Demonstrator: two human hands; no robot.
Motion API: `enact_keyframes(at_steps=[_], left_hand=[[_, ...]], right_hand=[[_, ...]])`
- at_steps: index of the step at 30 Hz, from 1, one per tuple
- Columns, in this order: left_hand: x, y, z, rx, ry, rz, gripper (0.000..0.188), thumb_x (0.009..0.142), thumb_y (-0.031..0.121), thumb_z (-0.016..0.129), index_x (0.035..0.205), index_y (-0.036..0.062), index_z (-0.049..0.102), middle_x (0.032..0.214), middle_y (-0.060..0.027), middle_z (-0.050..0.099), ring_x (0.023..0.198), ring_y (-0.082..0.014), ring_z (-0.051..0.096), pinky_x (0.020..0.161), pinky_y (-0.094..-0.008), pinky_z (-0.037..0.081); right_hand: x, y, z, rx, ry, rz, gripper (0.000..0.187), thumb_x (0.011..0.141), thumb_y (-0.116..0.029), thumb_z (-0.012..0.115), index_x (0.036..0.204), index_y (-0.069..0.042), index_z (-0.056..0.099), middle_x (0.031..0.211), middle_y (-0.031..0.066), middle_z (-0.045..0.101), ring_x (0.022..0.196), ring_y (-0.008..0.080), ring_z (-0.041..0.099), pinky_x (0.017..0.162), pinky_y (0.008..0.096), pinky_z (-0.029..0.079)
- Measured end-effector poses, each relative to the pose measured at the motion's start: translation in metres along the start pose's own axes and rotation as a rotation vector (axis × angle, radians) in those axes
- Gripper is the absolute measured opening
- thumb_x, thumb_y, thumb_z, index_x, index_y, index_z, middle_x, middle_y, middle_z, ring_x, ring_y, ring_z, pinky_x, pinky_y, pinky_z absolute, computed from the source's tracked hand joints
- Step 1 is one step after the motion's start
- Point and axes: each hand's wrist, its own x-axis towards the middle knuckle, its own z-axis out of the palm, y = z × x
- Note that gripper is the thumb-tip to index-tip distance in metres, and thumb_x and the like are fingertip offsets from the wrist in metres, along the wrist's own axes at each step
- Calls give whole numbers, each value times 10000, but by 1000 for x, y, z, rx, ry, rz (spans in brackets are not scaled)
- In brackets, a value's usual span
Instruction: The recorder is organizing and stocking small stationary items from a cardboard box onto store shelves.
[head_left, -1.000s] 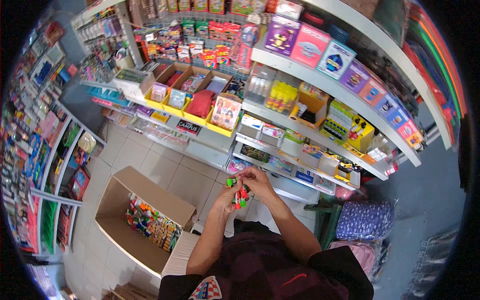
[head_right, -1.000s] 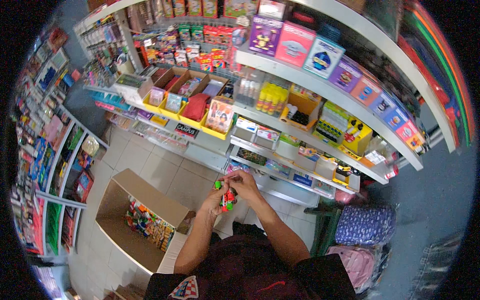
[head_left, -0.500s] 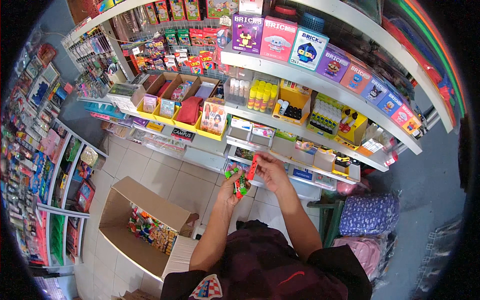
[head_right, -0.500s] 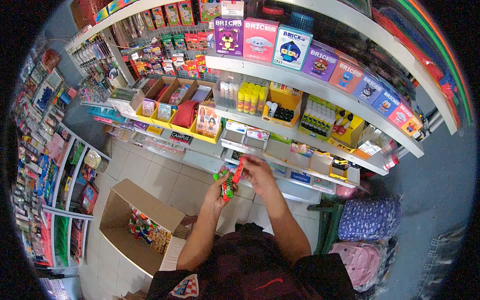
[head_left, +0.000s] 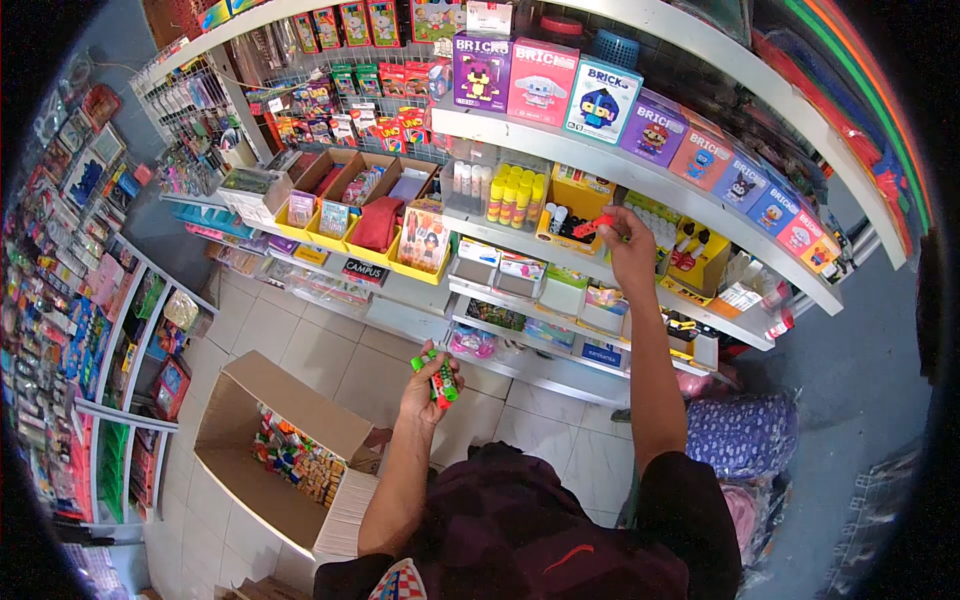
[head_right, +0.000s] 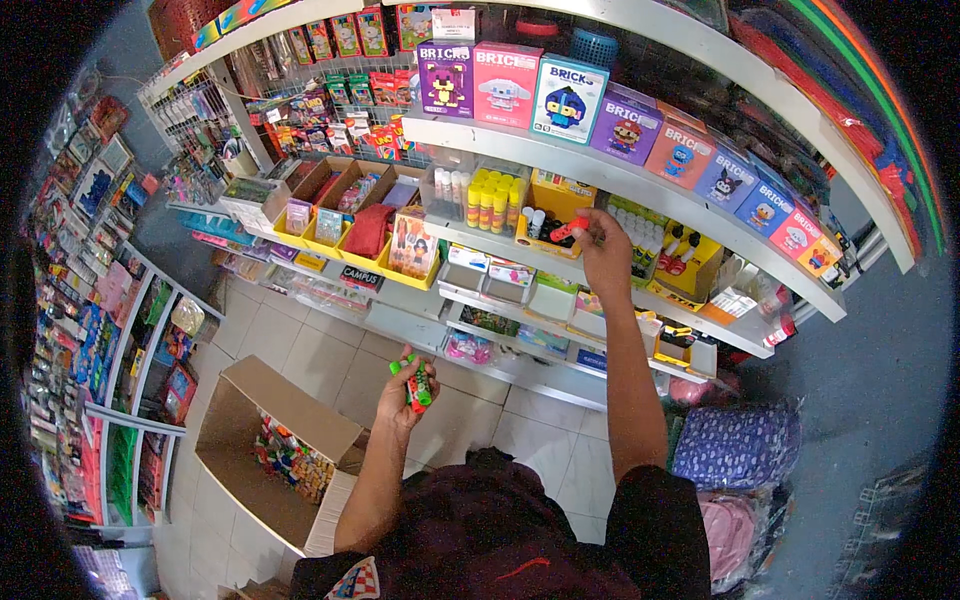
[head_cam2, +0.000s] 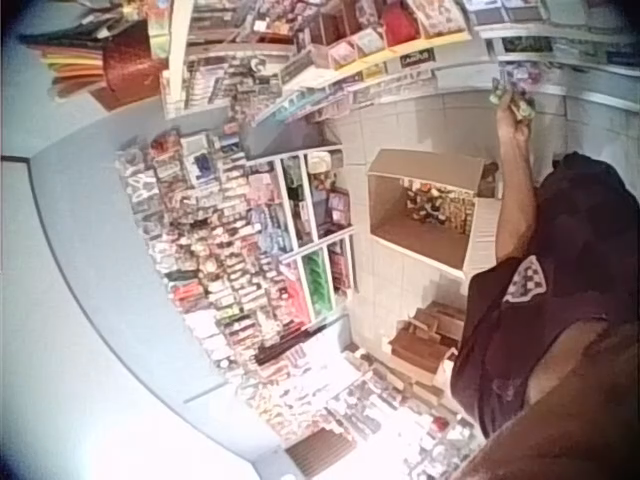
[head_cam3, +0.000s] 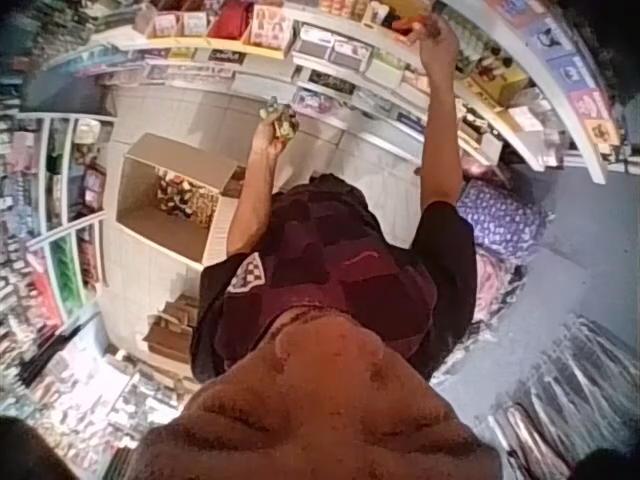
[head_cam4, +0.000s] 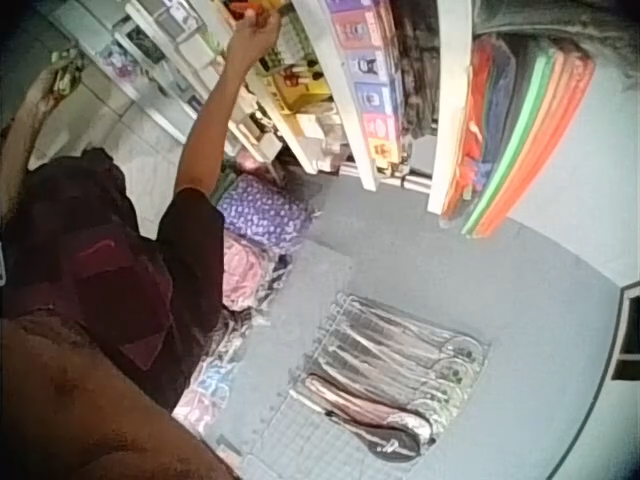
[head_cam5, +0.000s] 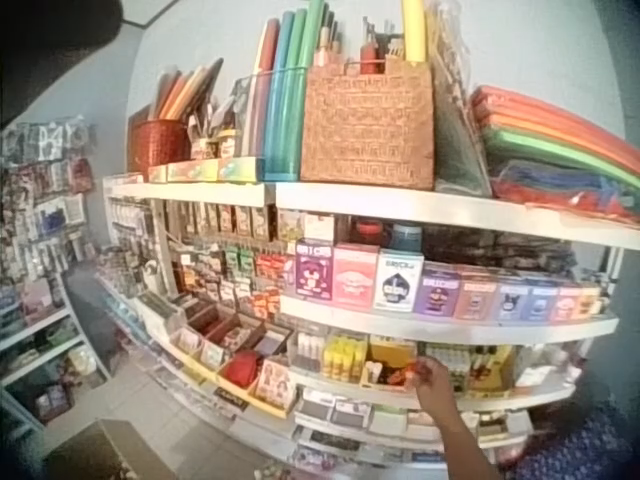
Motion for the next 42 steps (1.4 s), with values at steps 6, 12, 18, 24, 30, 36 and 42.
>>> enact_keyframes(at_steps=[6, 12, 18, 24, 30, 36, 42], left_hand=[[-10, 8, -6, 26, -11, 46, 362, 906, 53, 626, 1207, 218, 509, 991, -72, 576, 844, -208, 607, 683, -341, 528], [-19, 12, -10, 6, 13, 62, 374, 897, 45, 636, 1201, 213, 496, 994, -73, 569, 846, -208, 606, 680, -340, 525], [-20, 12, -16, -13, 16, 53, 389, 896, 45, 637, 1209, 222, 489, 999, -74, 574, 858, -211, 611, 682, -350, 526], [-23, 9, -14, 14, -16, 62, 408, 893, 44, 640, 1225, 227, 488, 1013, -82, 591, 855, -213, 620, 683, -352, 535], [-26, 6, -9, -28, 0, 73, 460, 892, 15, 632, 1257, 202, 425, 960, -91, 607, 815, -222, 631, 623, -365, 519], [-26, 5, -9, -42, 18, 51, 455, 885, 13, 643, 1242, 203, 434, 955, -87, 607, 809, -221, 631, 629, -362, 525], [-23, -1, -10, 7, 8, 29, 426, 897, 52, 639, 1238, 229, 457, 1008, -82, 569, 854, -215, 606, 672, -361, 526]], right_hand=[[29, 9, -3, -267, -64, -81, 296, 829, -85, 699, 1123, -66, 665, 895, 122, 685, 816, 235, 646, 777, 349, 502], [48, 7, -3, -524, -143, -85, 292, 810, -211, 724, 1043, -41, 684, 893, 161, 705, 845, 325, 676, 785, 419, 513], [64, 10, -1, -689, -198, -86, 307, 805, -292, 726, 982, -47, 674, 918, 150, 699, 892, 337, 667, 793, 427, 509], [75, 12, -3, -694, -283, -37, 317, 813, -301, 720, 992, -54, 634, 927, 128, 673, 919, 314, 652, 810, 432, 496], [82, 25, -4, -572, -285, -123, 215, 824, -158, 693, 994, -39, 637, 896, 104, 667, 861, 242, 641, 790, 365, 495], [88, 20, -8, -634, -437, -134, 191, 789, -26, 620, 968, -69, 669, 942, 111, 679, 914, 259, 656, 819, 395, 504], [103, 18, 3, -723, -554, -190, 191, 775, -11, 611, 943, -68, 681, 991, 124, 690, 942, 272, 659, 830, 390, 509]])
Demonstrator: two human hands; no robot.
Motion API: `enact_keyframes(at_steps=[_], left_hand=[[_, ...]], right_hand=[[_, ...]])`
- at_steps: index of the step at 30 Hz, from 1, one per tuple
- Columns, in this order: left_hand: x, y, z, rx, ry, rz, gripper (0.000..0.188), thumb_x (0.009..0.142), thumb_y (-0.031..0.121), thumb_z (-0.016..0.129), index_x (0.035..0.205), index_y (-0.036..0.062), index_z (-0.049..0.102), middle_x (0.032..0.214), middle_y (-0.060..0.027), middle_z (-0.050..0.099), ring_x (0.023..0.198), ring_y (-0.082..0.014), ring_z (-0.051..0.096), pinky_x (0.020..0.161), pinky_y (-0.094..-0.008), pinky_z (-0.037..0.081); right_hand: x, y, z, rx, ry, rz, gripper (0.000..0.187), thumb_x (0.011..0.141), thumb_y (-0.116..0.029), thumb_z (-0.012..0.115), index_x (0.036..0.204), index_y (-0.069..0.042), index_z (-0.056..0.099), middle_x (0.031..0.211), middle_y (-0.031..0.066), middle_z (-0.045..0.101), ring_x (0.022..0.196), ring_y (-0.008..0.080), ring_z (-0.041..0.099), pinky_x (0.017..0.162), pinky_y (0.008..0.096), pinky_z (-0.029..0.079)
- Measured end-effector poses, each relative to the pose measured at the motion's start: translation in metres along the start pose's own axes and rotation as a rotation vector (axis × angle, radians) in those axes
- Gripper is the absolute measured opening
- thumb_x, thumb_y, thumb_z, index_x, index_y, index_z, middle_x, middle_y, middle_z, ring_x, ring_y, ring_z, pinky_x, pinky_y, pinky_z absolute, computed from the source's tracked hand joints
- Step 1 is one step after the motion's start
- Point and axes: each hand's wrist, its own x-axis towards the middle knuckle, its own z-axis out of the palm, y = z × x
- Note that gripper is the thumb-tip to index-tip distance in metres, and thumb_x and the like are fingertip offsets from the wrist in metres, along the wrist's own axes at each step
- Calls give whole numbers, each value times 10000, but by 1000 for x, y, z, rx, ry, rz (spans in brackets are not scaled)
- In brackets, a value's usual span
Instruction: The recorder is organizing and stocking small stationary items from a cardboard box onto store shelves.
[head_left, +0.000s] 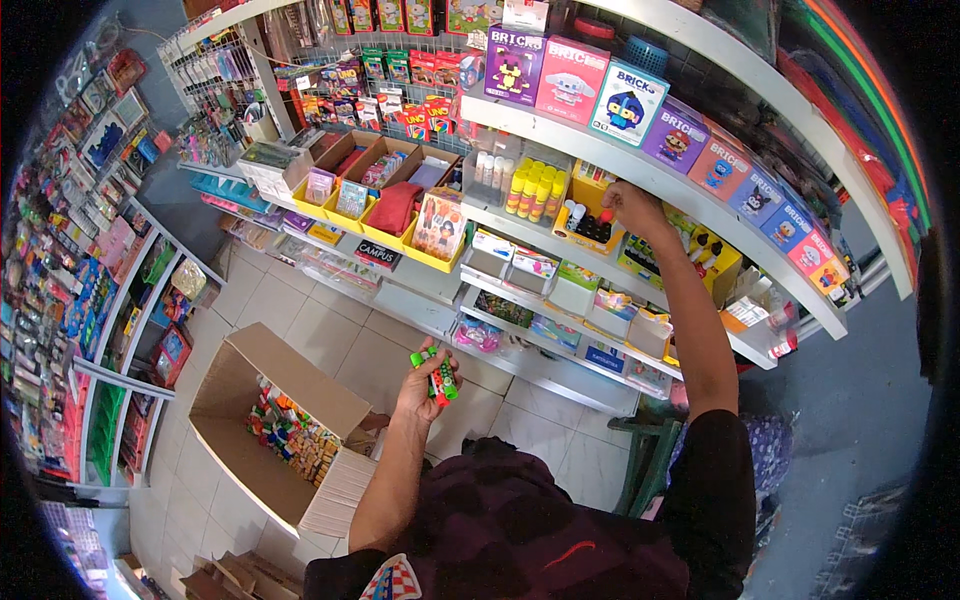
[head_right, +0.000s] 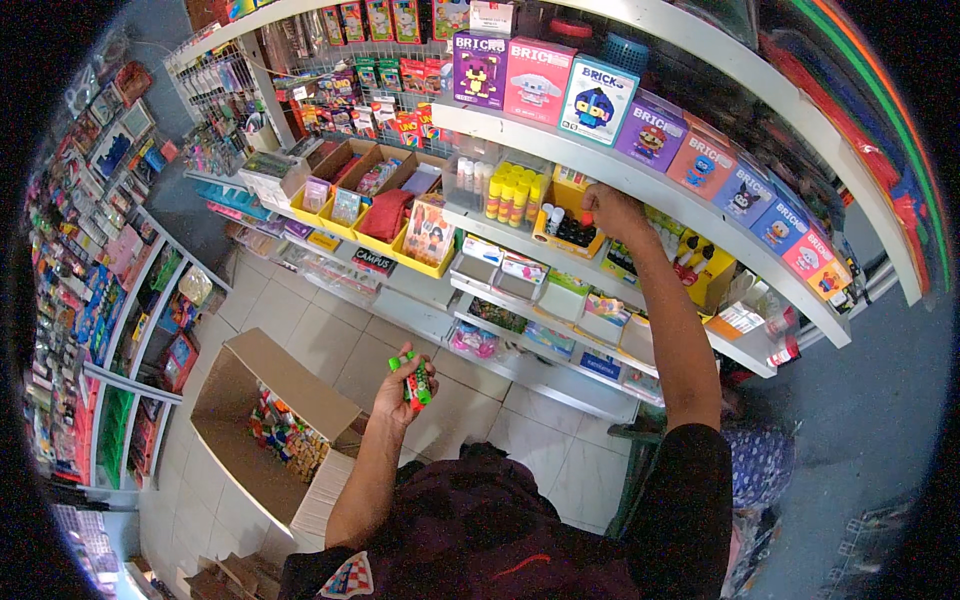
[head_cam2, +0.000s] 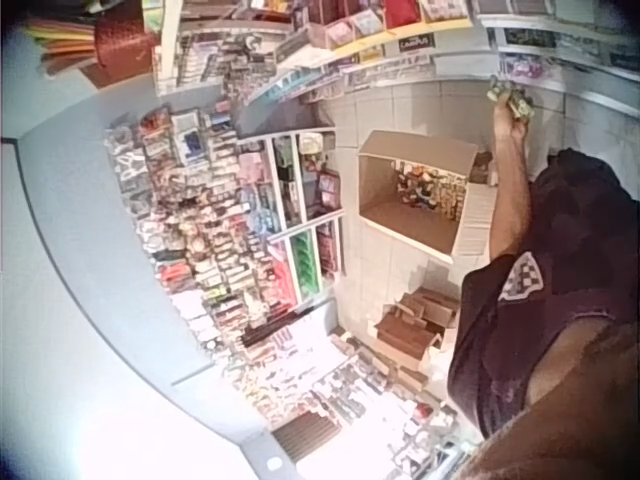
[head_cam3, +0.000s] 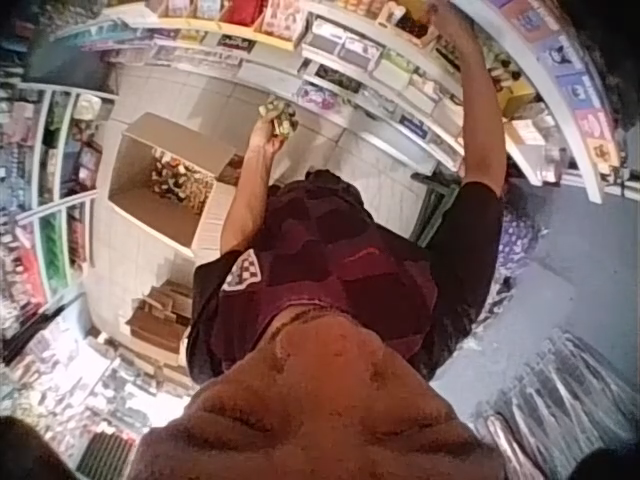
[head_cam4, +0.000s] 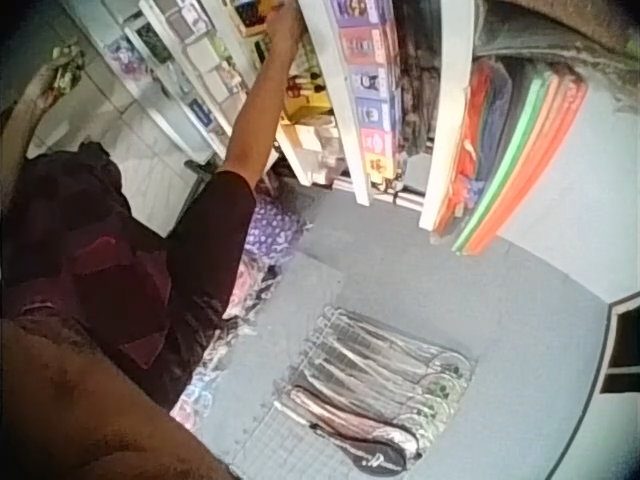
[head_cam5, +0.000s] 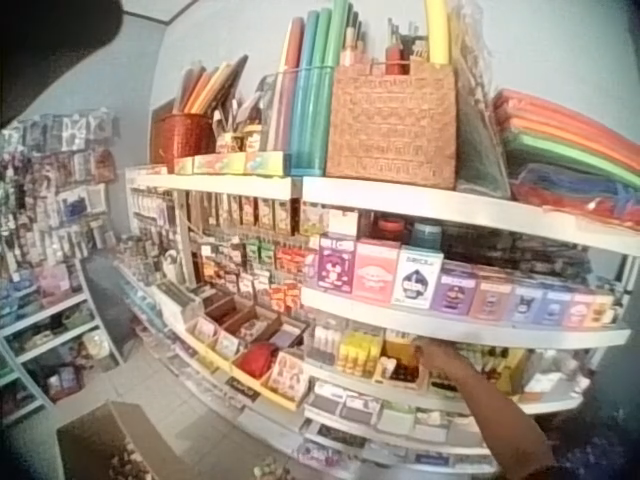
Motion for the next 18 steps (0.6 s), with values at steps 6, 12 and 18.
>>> enact_keyframes(at_steps=[6, 12, 18], left_hand=[[1, -4, -7, 8, -27, 4, 425, 897, 45, 635, 1239, 229, 461, 994, -82, 572, 840, -216, 615, 660, -364, 530], [0, -4, -9, -15, 1, -6, 424, 896, 50, 638, 1241, 225, 464, 1001, -78, 570, 841, -213, 618, 659, -364, 530], [0, -4, 1, -14, -45, -11, 482, 871, 21, 659, 1260, 198, 436, 988, -90, 596, 838, -234, 633, 631, -398, 543]], right_hand=[[-4, -15, -1, -127, 29, -65, 207, 745, 10, 596, 914, -33, 707, 929, 134, 708, 902, 297, 671, 826, 387, 521], [-20, -50, -2, -217, -157, 40, 234, 744, -198, 713, 945, -78, 721, 957, 133, 706, 979, 298, 650, 962, 525, 389], [-28, -67, 16, -362, -173, 106, 411, 734, -404, 787, 1060, -165, 711, 1148, 119, 664, 1177, 299, 560, 1053, 660, 170]])
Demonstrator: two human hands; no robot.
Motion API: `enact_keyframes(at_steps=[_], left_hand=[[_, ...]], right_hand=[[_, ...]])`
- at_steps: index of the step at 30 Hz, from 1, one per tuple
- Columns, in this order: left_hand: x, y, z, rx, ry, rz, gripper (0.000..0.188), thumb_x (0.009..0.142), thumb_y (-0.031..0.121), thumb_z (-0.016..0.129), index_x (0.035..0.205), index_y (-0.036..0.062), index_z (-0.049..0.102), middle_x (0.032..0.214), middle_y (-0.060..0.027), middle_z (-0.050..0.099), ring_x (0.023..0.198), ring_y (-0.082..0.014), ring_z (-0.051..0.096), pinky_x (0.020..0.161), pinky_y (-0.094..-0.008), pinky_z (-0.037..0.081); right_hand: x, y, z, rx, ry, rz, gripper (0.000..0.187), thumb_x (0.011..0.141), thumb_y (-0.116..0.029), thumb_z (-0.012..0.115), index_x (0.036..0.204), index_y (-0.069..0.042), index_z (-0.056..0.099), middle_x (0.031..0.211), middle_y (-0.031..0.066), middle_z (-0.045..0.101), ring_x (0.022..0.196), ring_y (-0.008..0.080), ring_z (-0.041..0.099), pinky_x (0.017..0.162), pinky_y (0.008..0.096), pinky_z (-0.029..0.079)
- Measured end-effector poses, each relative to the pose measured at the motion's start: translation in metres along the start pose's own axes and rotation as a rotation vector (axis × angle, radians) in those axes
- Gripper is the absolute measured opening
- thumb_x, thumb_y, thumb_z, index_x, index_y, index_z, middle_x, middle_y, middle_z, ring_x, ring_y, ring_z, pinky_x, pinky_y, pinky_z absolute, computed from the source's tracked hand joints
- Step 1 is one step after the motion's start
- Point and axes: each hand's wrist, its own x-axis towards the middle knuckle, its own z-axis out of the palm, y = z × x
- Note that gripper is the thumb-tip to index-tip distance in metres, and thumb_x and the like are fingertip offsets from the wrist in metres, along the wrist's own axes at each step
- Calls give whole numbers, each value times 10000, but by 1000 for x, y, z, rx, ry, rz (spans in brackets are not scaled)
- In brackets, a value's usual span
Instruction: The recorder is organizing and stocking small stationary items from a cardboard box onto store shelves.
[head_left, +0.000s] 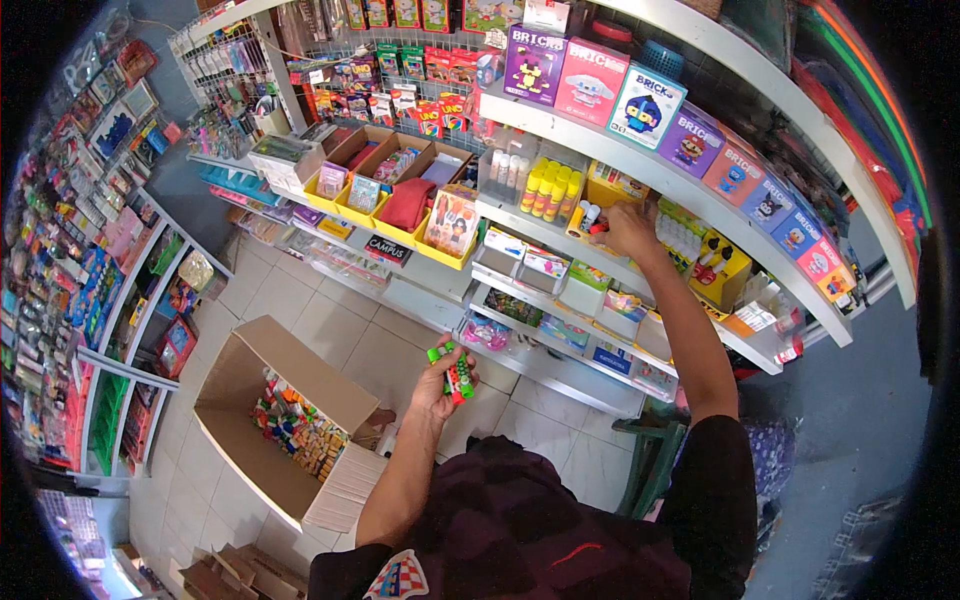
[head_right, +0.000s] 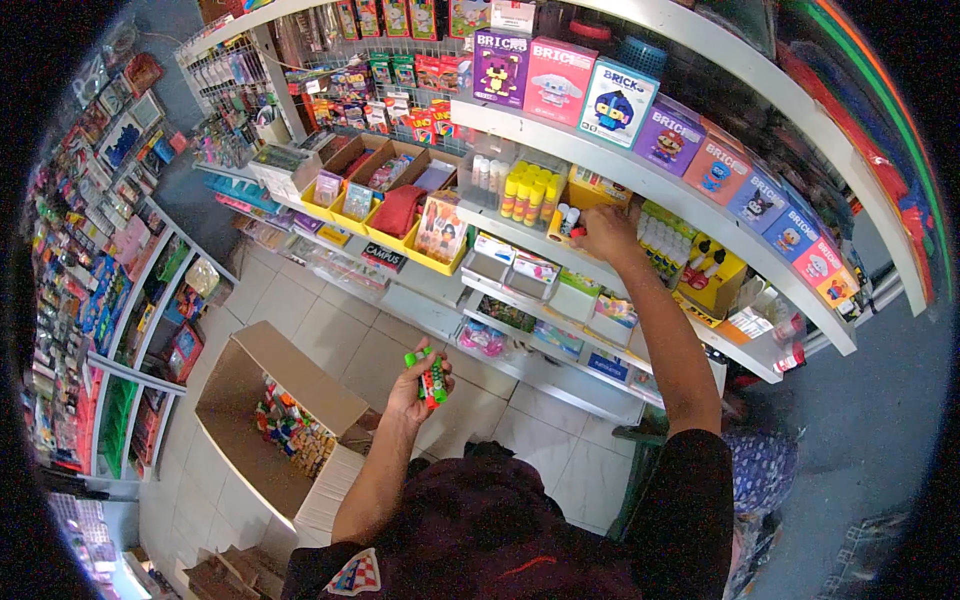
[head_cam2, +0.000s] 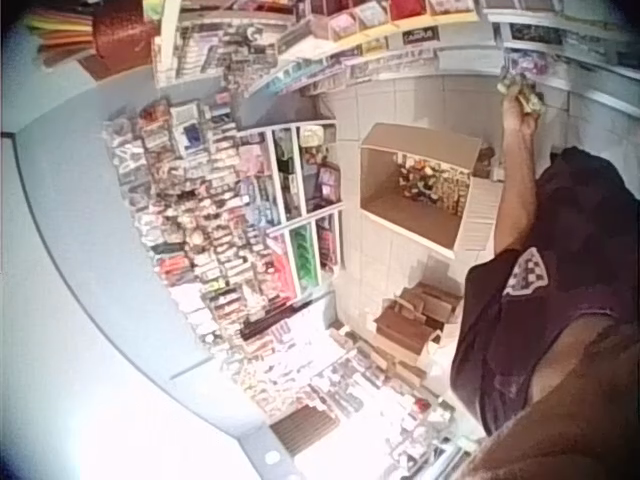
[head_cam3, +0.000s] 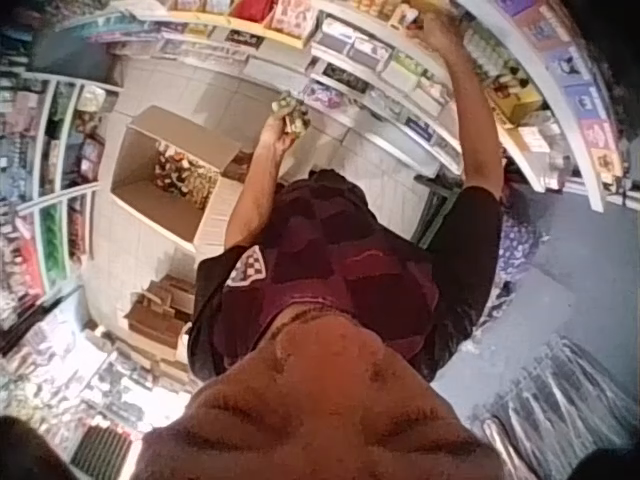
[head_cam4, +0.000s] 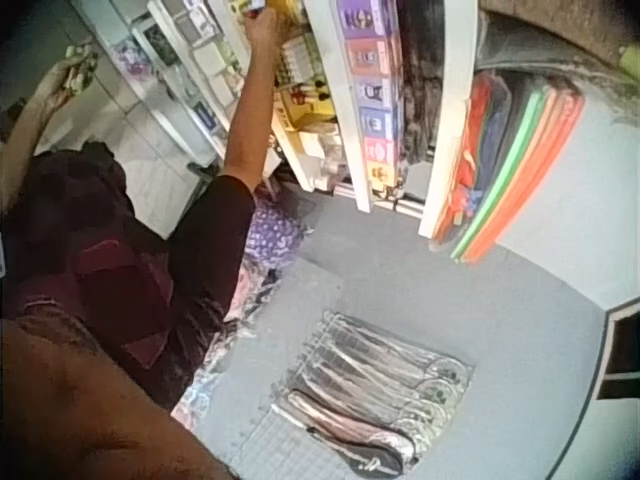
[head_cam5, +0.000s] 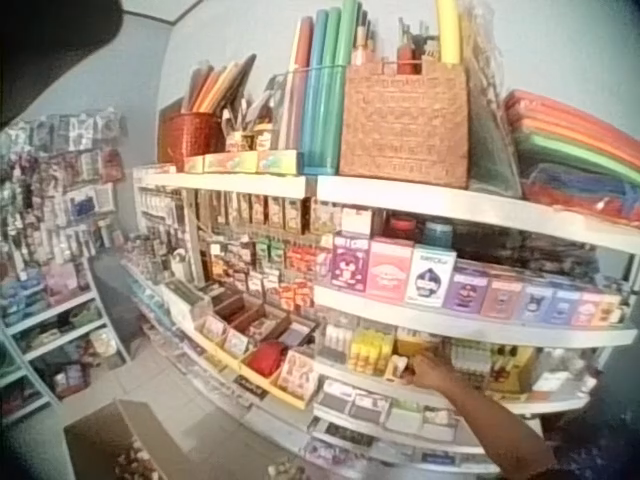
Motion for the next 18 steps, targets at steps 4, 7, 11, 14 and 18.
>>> enact_keyframes(at_steps=[4, 7, 11, 14, 18], left_hand=[[-1, -1, 6, 38, 0, 41, 567, 847, -6, 678, 1309, 195, 418, 1020, -90, 581, 841, -238, 632, 635, -407, 548], [-3, -1, 7, 85, -21, 45, 647, 821, -32, 695, 1350, 193, 398, 1047, -85, 567, 848, -240, 626, 647, -415, 554], [-4, 0, 8, 120, -44, 52, 672, 817, -41, 691, 1370, 190, 387, 1053, -74, 566, 861, -237, 617, 664, -416, 557], [-5, 1, 8, 122, -62, 49, 649, 823, -48, 677, 1361, 194, 405, 1064, -73, 570, 867, -234, 616, 668, -415, 558], [-5, 0, 8, 134, -95, 52, 605, 833, -49, 664, 1338, 199, 441, 1075, -73, 576, 868, -231, 618, 661, -409, 559]], right_hand=[[1, -1, 1, 54, -42, 50, 398, 753, -379, 782, 1106, -209, 712, 1148, 101, 669, 1188, 290, 553, 1067, 630, 181], [0, 0, 1, 43, -35, 37, 364, 771, -369, 767, 1091, -204, 716, 1133, 102, 676, 1174, 290, 565, 1067, 633, 182], [0, 6, 3, 54, 5, 46, 310, 802, -358, 734, 1055, -179, 723, 1079, 108, 693, 1129, 290, 593, 1060, 643, 191], [4, 16, 3, 106, 81, 80, 285, 828, -339, 707, 1047, -158, 717, 1049, 116, 696, 1084, 297, 612, 1056, 657, 177], [10, 33, 1, 155, 182, 116, 245, 845, -309, 684, 1004, -124, 710, 1015, 127, 695, 1034, 311, 628, 1034, 588, 292]])
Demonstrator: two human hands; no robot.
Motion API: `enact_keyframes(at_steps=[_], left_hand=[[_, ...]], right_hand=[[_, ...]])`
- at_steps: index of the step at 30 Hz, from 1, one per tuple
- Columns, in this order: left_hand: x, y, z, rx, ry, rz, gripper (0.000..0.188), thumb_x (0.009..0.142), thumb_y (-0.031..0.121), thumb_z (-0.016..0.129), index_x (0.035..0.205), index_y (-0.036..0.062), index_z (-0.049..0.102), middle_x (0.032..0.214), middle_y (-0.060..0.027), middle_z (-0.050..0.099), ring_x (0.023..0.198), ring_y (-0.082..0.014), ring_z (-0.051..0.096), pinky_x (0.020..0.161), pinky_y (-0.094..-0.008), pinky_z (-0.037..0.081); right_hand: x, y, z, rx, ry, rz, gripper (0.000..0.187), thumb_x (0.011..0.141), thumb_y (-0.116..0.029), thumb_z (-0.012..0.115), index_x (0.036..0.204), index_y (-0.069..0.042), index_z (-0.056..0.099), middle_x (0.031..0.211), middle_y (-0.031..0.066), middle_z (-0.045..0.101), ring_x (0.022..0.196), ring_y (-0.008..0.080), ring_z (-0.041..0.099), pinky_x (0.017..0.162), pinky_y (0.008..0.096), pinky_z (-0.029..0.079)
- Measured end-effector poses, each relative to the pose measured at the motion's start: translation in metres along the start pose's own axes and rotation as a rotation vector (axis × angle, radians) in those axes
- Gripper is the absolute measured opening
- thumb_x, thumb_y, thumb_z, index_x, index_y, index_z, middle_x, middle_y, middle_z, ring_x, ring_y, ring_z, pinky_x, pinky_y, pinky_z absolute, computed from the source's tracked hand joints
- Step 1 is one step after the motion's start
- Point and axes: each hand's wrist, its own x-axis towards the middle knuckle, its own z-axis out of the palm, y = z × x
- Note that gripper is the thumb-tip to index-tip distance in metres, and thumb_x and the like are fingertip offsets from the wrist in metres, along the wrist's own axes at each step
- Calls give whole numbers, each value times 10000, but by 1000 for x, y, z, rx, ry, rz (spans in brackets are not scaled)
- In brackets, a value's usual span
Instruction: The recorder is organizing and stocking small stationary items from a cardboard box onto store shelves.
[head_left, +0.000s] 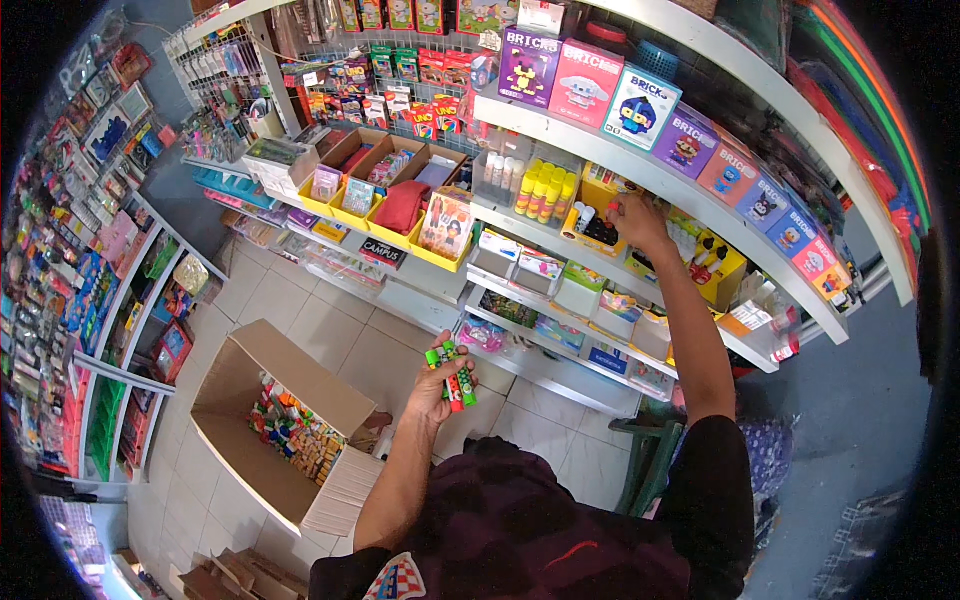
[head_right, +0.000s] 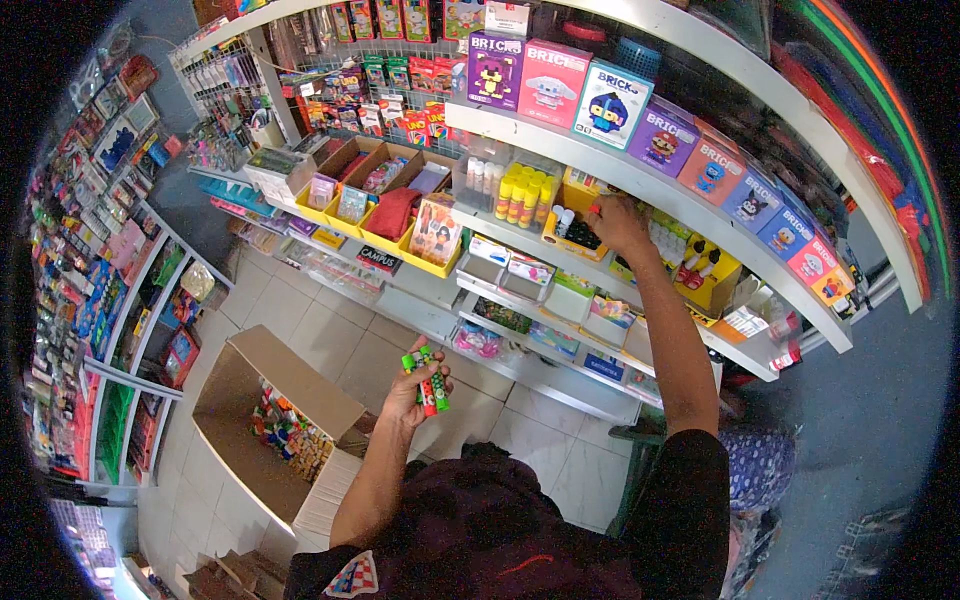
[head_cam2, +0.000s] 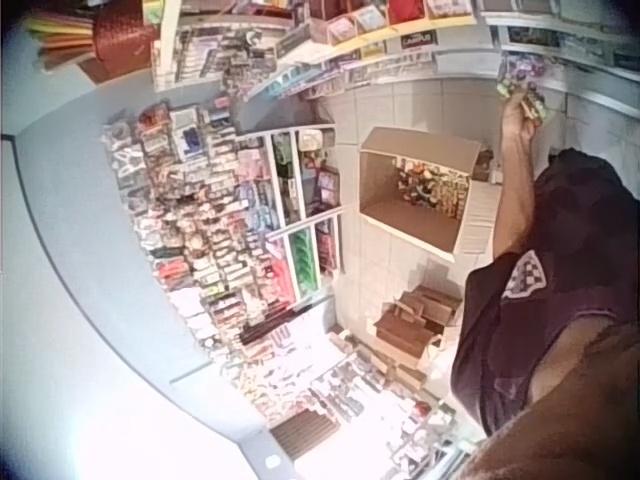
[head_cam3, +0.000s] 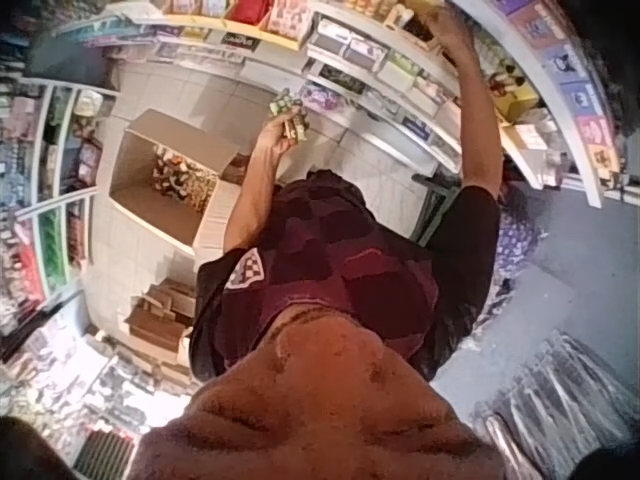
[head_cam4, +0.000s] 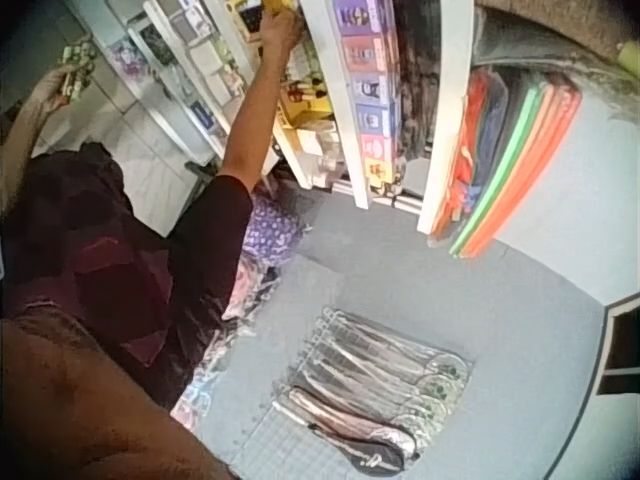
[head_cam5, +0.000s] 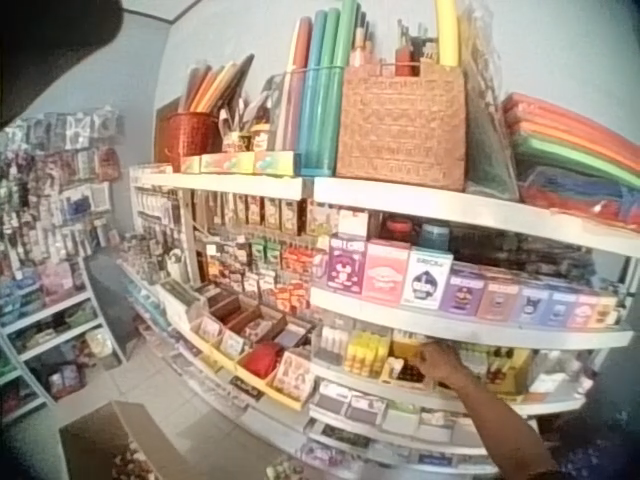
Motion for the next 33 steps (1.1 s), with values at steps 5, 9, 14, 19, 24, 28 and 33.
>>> enact_keyframes(at_steps=[5, 9, 14, 19, 24, 28, 33], left_hand=[[1, -3, -2, 5, 54, -17, 593, 834, -41, 670, 1329, 205, 455, 1064, -68, 580, 862, -229, 621, 654, -402, 558], [1, -5, -4, 5, 32, -26, 580, 840, -34, 668, 1324, 209, 461, 1066, -66, 583, 861, -227, 622, 657, -400, 558], [1, -5, -4, 11, 80, -27, 581, 841, -37, 663, 1327, 209, 459, 1071, -67, 584, 863, -229, 624, 664, -395, 558], [2, -5, -6, 34, 70, -26, 638, 843, -21, 666, 1375, 223, 410, 1086, -87, 557, 883, -221, 605, 688, -385, 548], [4, -6, -8, 18, 32, -31, 648, 839, -22, 673, 1374, 224, 402, 1084, -84, 557, 881, -219, 605, 684, -386, 546], [4, -7, -8, 0, 90, -28, 599, 831, -42, 670, 1331, 206, 452, 1066, -79, 586, 858, -232, 627, 665, -400, 558], [4, -7, -9, -19, 62, -31, 603, 825, -35, 685, 1328, 204, 453, 1062, -76, 589, 847, -231, 626, 663, -396, 551]], right_hand=[[15, 21, 1, 135, 101, -45, 252, 858, -232, 676, 1018, -42, 636, 909, 117, 682, 914, 259, 657, 823, 391, 494], [28, 38, 12, 181, 86, -63, 324, 845, -259, 681, 1087, -53, 618, 985, 152, 674, 980, 310, 647, 855, 447, 491], [35, 46, 21, 234, 68, -60, 313, 855, -241, 665, 1107, -61, 618, 1042, 146, 665, 1015, 319, 633, 907, 430, 481], [33, 48, 17, 154, 87, -108, 264, 842, -139, 646, 1085, -38, 628, 1025, 102, 677, 982, 232, 651, 900, 369, 493], [35, 46, 13, 142, 112, -180, 265, 829, -130, 641, 1075, -34, 627, 1024, 108, 678, 995, 235, 650, 902, 363, 493], [35, 42, 6, 200, 3, -101, 249, 811, -147, 645, 1036, -42, 625, 1001, 128, 668, 969, 271, 647, 881, 388, 496], [36, 37, 6, 170, -24, -91, 251, 788, -148, 643, 1015, -43, 621, 1022, 146, 655, 984, 293, 635, 888, 399, 489]])
